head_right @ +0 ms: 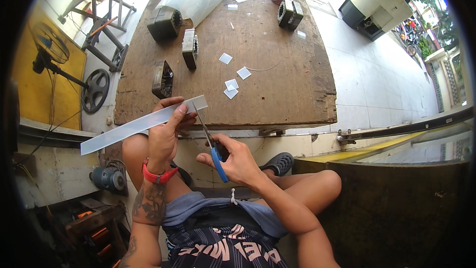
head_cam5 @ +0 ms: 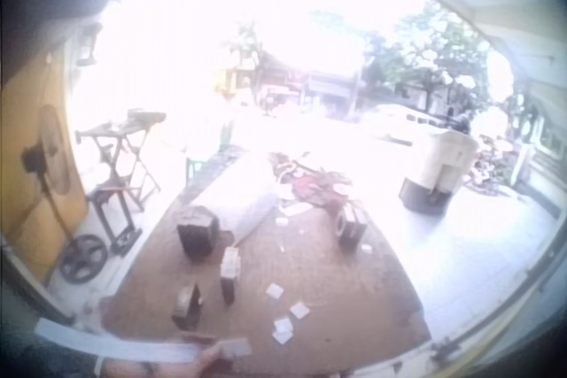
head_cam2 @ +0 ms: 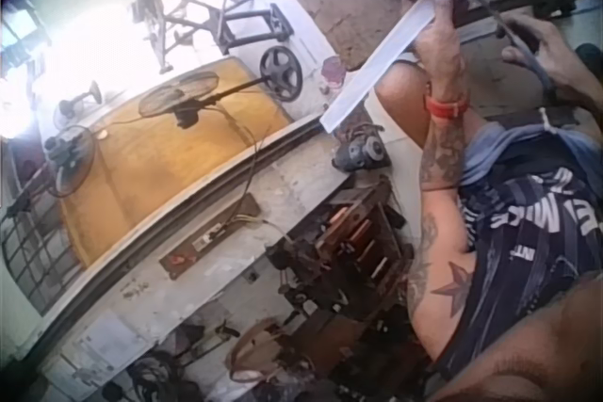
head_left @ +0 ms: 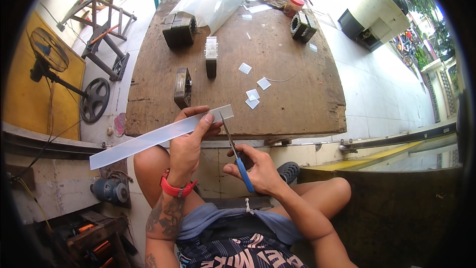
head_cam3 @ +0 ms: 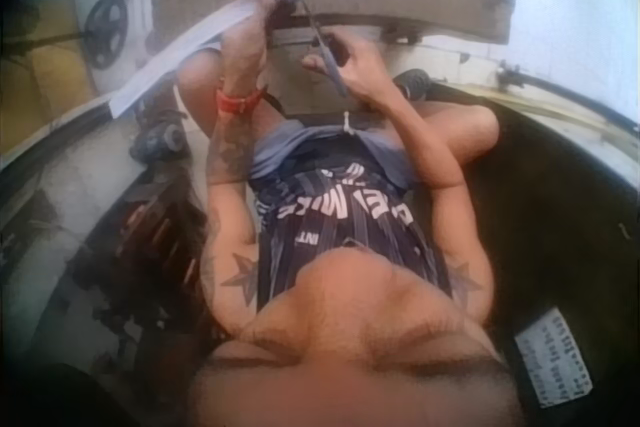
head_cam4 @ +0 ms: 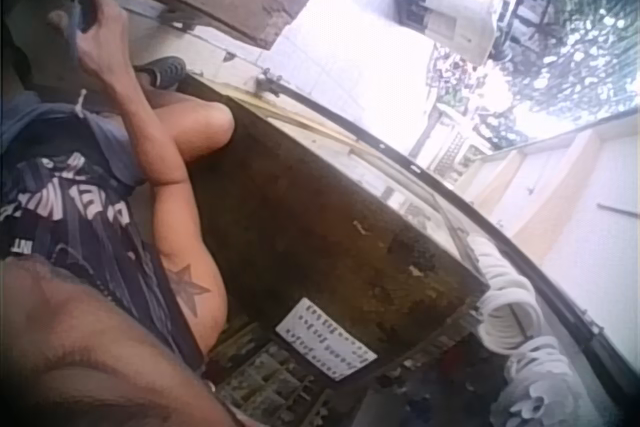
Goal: The person cuts a strip of white tape into small squares using scissors and then inserts the squares into the slots of a stator component. The person repeats this process, placing multiple tape pieces into the stator's slots.
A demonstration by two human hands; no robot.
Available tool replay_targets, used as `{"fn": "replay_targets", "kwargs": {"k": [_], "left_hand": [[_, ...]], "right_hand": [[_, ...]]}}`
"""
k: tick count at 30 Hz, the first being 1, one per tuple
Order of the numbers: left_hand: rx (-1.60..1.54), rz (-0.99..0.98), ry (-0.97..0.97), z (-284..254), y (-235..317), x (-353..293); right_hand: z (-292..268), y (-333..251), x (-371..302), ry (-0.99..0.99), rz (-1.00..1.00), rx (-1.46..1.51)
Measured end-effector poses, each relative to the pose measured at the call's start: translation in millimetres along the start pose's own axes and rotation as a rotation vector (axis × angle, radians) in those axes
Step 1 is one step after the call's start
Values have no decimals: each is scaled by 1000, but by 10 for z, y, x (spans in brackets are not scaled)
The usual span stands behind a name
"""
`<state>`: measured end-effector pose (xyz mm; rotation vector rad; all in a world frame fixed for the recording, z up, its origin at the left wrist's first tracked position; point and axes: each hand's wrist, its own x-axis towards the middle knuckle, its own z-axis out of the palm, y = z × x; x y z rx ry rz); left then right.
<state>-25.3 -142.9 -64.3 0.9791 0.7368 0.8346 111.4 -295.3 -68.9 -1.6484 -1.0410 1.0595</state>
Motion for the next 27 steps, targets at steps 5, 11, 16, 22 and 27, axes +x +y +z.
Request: {"fn": "replay_targets", "kwargs": {"k": [5, 11, 16, 22, 27], "left_hand": [[6, -18, -28, 10, -21, -7], [13, -28, -29, 22, -15, -10], [35, -40, -29, 16, -12, 1], [30, -39, -14, 2, -24, -16], [-277, -34, -43, -52, 27, -5]], "right_hand": [[5, -8, 38, 4, 6, 18], [-14, -44, 35, -8, 26, 8], [6, -23, 48, 4, 48, 5], [30, 45, 59, -8, 138, 83], [14, 50, 6, 26, -9, 31]]}}
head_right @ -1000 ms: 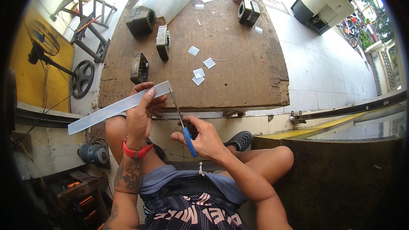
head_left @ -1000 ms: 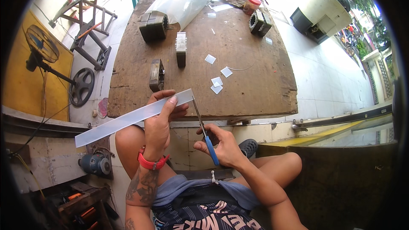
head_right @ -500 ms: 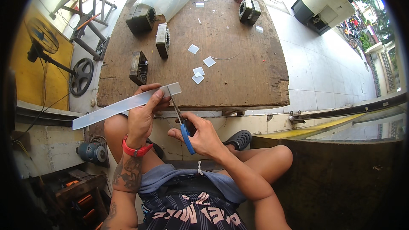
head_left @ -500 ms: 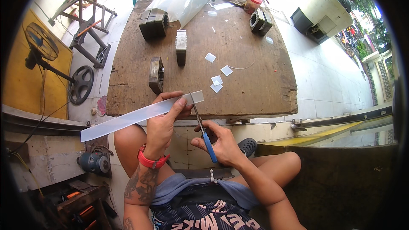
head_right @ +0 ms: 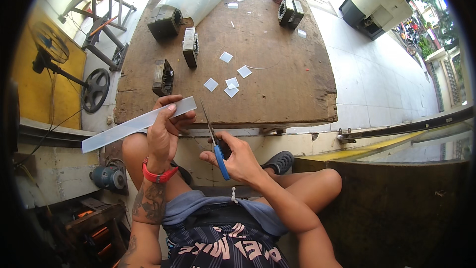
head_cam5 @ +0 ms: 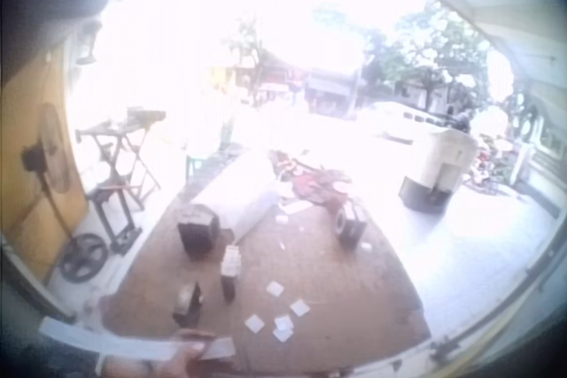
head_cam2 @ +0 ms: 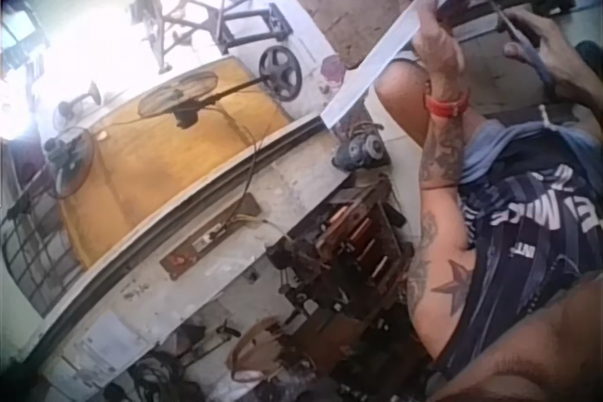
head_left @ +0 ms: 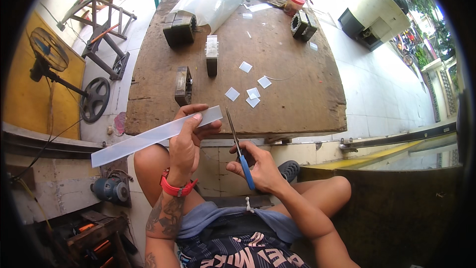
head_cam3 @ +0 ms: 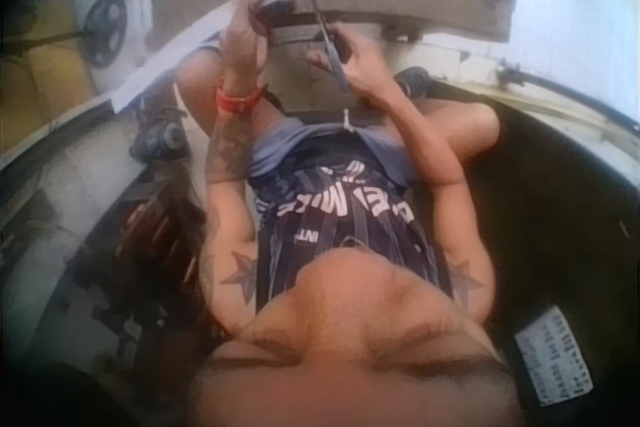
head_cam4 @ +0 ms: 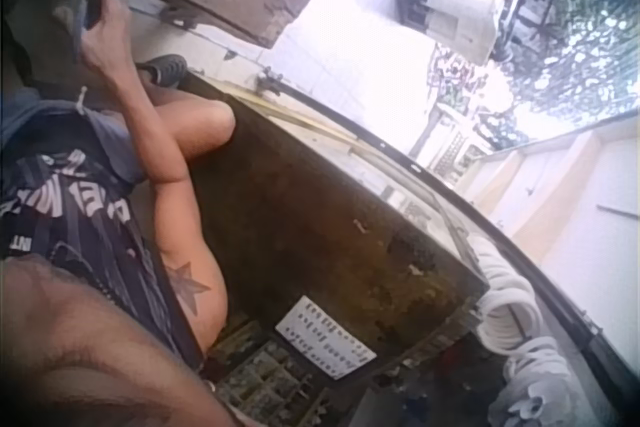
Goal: The person cuts a strip of white tape into small squares using scissors and then inserts the squares into the slots of a stator component. The person repeats this process, placing multiple tape pieces into the stator's slots.
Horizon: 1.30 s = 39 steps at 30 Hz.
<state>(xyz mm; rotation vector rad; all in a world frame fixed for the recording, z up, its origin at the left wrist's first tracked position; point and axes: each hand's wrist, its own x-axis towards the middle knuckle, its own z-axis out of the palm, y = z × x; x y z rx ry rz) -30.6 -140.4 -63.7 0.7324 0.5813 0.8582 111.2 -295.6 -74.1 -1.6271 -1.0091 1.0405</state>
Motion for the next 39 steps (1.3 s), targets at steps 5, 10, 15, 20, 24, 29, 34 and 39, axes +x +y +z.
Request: {"fn": "replay_targets", "kwargs": {"k": [5, 10, 15, 20, 24, 29, 34, 39], "left_hand": [[287, 46, 37, 23, -36, -3], [307, 25, 18, 31, -54, -12], [309, 4, 18, 34, -47, 0], [311, 17, 60, 35, -55, -7], [236, 49, 49, 34, -81, -11], [160, -9, 23, 14, -62, -15], [85, 2, 48, -6, 6, -3], [276, 31, 47, 23, -43, -1]], "right_hand": [[15, -29, 10, -37, -17, -39], [7, -54, 33, -33, 22, -21], [7, -57, 39, -25, 3, -15], [29, -49, 43, -34, 61, 31], [17, -45, 34, -24, 46, 39], [-13, -57, 41, 13, -5, 17], [-70, -101, 5, -10, 76, -15], [-36, -87, 0, -58, 21, -43]]}}
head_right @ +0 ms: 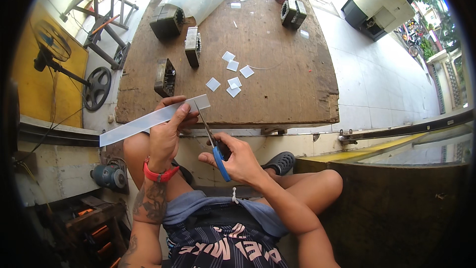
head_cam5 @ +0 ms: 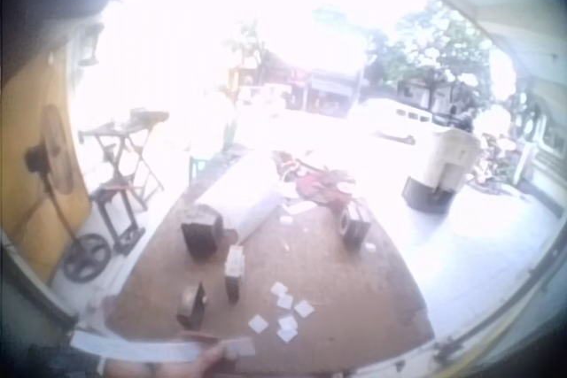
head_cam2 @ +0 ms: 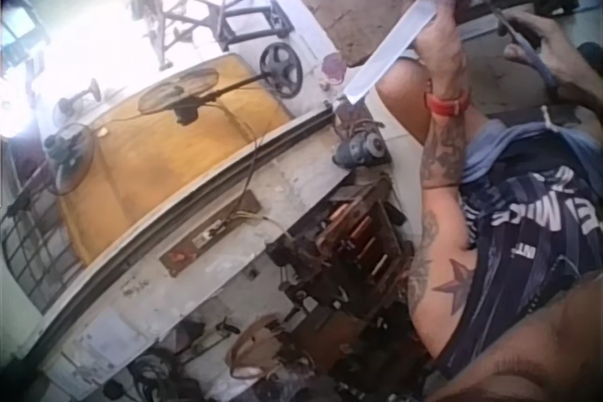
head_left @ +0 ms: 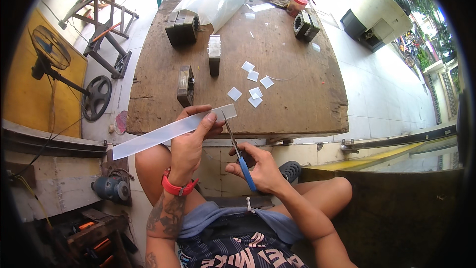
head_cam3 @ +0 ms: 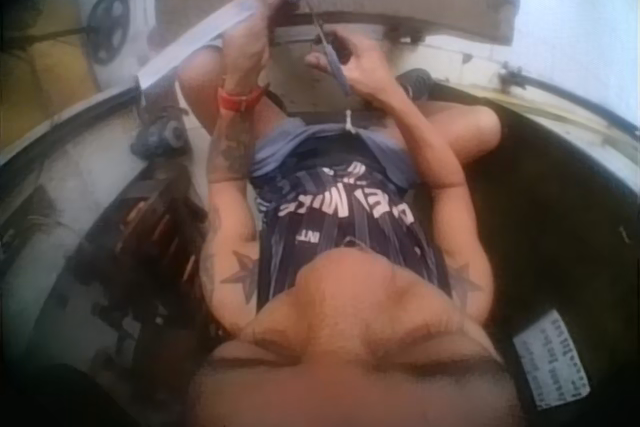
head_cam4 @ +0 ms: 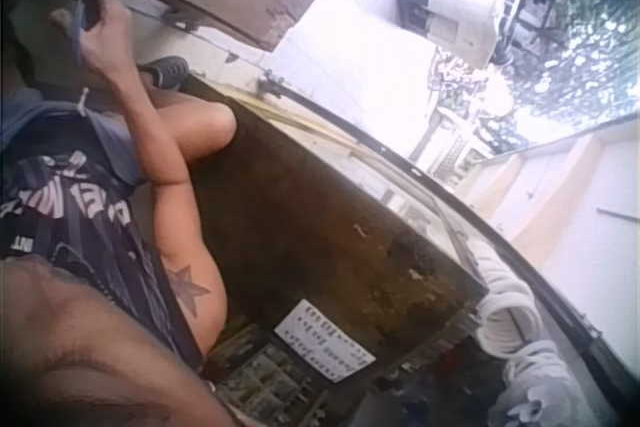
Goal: The person cuts a strip of white tape into small squares using scissors and then inserts the squares into the slots of a stator component. The person repeats this process, placing multiple tape pieces into the stator's slots.
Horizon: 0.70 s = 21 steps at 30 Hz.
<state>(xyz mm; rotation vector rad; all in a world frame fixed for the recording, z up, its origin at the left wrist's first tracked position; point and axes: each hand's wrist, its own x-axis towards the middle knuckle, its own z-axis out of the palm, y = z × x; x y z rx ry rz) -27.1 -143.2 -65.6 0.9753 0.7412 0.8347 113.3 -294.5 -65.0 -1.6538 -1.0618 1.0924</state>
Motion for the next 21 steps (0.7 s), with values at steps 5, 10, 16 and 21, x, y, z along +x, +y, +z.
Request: {"fn": "replay_targets", "kwargs": {"k": [5, 10, 16, 21], "left_hand": [[4, -5, -30, 4, 3, -20], [-9, -17, -27, 13, 12, -10], [21, 15, 0, 10, 5, -26], [-280, -12, -20, -57, 47, 0]], "right_hand": [[40, 22, 47, 28, -21, 34], [38, 20, 52, 21, 4, 33], [68, 38, 50, 13, 61, 180], [15, 29, -5, 26, -6, 30]]}}
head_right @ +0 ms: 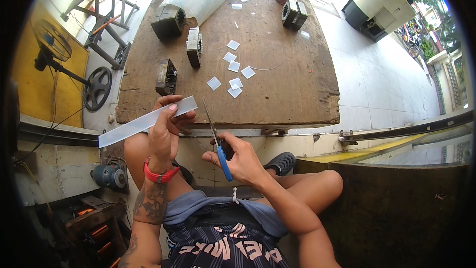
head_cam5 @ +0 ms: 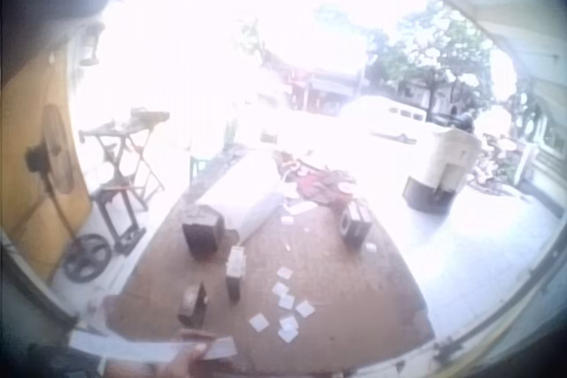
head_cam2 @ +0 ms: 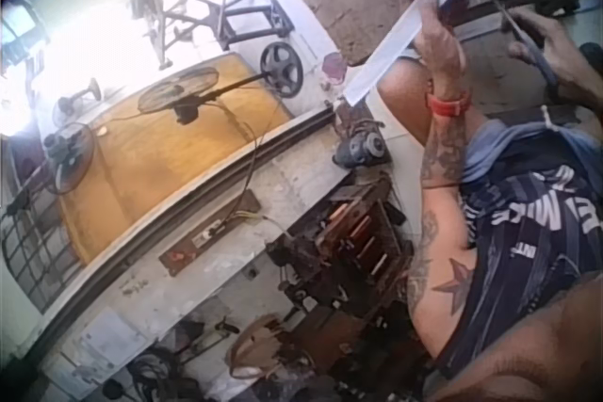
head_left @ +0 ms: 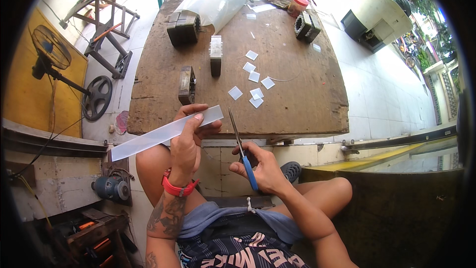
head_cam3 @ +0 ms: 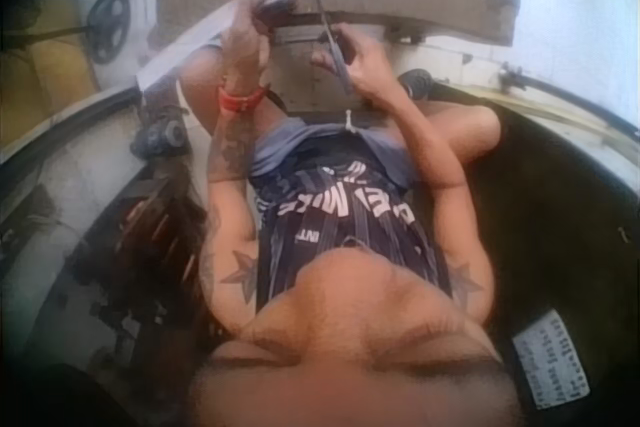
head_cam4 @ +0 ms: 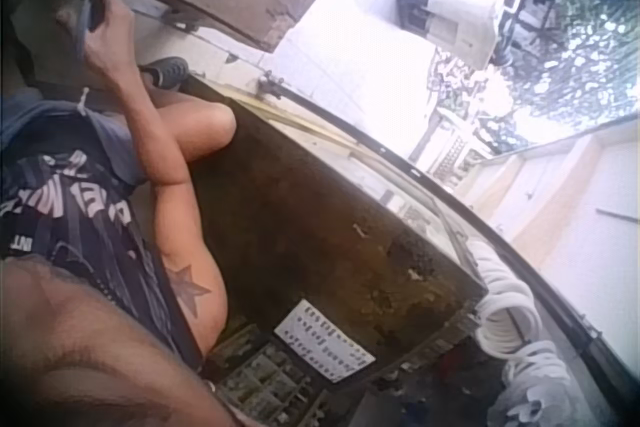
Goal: The person cuts a strip of white tape into small squares using scissors and then inserts the squares into the slots of a stator component. The person repeats this process, placing multiple tape pieces into the stator's slots.
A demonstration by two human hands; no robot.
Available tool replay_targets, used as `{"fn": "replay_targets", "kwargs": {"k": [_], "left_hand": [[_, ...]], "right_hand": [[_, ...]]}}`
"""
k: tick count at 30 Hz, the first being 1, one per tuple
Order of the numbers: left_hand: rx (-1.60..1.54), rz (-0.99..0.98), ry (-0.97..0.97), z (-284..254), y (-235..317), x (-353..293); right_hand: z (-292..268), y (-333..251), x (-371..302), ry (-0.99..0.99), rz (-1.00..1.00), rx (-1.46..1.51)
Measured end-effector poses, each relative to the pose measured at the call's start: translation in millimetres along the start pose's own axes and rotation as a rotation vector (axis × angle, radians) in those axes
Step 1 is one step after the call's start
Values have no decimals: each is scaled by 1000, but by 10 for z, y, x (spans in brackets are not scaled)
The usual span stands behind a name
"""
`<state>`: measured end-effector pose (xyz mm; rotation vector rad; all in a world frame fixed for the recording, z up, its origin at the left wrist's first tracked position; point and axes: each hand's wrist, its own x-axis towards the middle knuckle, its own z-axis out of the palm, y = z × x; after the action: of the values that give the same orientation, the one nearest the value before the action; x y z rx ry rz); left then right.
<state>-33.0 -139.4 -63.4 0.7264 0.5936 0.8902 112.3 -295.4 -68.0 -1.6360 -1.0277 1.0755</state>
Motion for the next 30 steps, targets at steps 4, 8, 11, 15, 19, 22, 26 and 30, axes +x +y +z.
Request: {"fn": "replay_targets", "kwargs": {"k": [4, 8, 11, 15, 19, 22, 26, 30], "left_hand": [[268, 37, 31, 16, -29, -5], [290, 20, 17, 46, -61, -24], [292, 8, 13, 49, -52, -26], [299, -9, 2, 48, -48, -13], [297, -8, 10, 54, -72, -12], [297, 11, 6, 49, -68, -16], [60, 16, -18, 21, -4, -5], [139, 41, 24, 27, 12, -10]], "right_hand": [[12, -41, 4, -42, 10, -59], [9, -78, 27, -54, 49, -74], [12, -72, 42, -45, 42, -54], [42, -21, 59, 1, -17, -9], [71, 29, 71, -18, 78, 16], [70, 39, 61, -27, 106, 49], [30, 27, 26, 47, 1, 99], [9, 13, 4, 20, -33, -9]]}}
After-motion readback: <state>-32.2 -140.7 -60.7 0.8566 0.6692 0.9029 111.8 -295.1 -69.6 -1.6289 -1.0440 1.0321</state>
